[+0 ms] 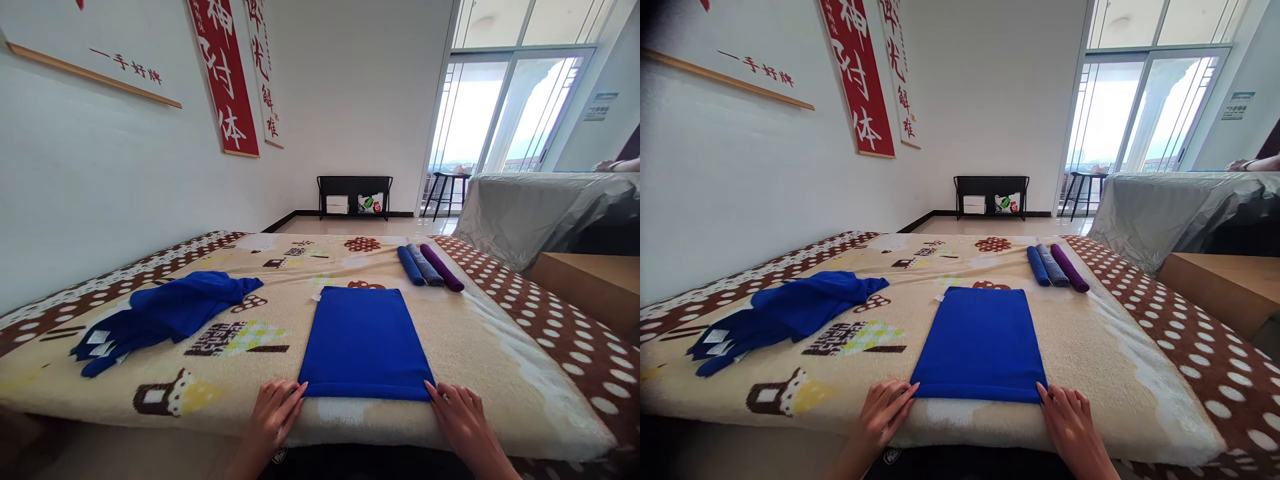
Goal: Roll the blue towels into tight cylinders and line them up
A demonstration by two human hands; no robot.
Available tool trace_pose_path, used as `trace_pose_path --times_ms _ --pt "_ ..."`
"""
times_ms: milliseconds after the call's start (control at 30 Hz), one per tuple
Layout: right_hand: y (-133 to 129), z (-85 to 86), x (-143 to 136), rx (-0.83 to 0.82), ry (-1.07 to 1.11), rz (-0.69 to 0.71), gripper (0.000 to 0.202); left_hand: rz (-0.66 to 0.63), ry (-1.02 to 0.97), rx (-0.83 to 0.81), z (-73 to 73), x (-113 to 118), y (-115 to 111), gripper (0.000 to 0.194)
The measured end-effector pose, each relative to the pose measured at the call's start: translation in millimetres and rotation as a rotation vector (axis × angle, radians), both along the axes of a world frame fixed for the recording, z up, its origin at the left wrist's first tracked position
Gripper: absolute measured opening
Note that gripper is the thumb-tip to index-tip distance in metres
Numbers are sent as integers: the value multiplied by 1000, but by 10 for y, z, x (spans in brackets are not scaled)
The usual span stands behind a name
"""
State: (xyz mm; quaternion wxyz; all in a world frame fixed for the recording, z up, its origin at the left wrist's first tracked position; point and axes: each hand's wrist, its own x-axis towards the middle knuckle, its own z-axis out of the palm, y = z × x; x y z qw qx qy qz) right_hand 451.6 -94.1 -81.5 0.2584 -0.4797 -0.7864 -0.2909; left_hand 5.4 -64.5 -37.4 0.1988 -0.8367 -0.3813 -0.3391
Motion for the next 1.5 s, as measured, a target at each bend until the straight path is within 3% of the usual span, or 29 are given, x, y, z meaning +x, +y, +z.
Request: trace_pose_path --times_ms 267,500,700,900,1033,1167,1267,1333,1400,1500 --pt "11 65 95 -117 37 120 54 7 5 -57 -23 -72 27 46" --pt "41 82 162 -94 142 195 27 -34 -147 -149 -61 -188 138 27" --pt "143 130 91 -131 312 152 13 8 -151 -214 104 -80 168 14" --pt "106 499 141 -371 293 95 18 72 -110 -353 357 -56 75 17" --pt "96 576 155 -504 236 89 22 135 -75 -453 368 7 21 25" --pt "159 364 -14 -296 268 32 15 277 -60 -354 227 164 39 23" --pt "159 240 -278 -68 404 -105 11 445 -117 -176 153 344 48 21" --pt "123 223 -495 20 449 -186 18 502 -165 -53 135 501 43 28" --pt "80 237 -723 53 433 -163 29 476 -194 23 118 689 32 33" --pt "55 262 -1028 24 440 26 30 326 -215 30 71 977 20 31"
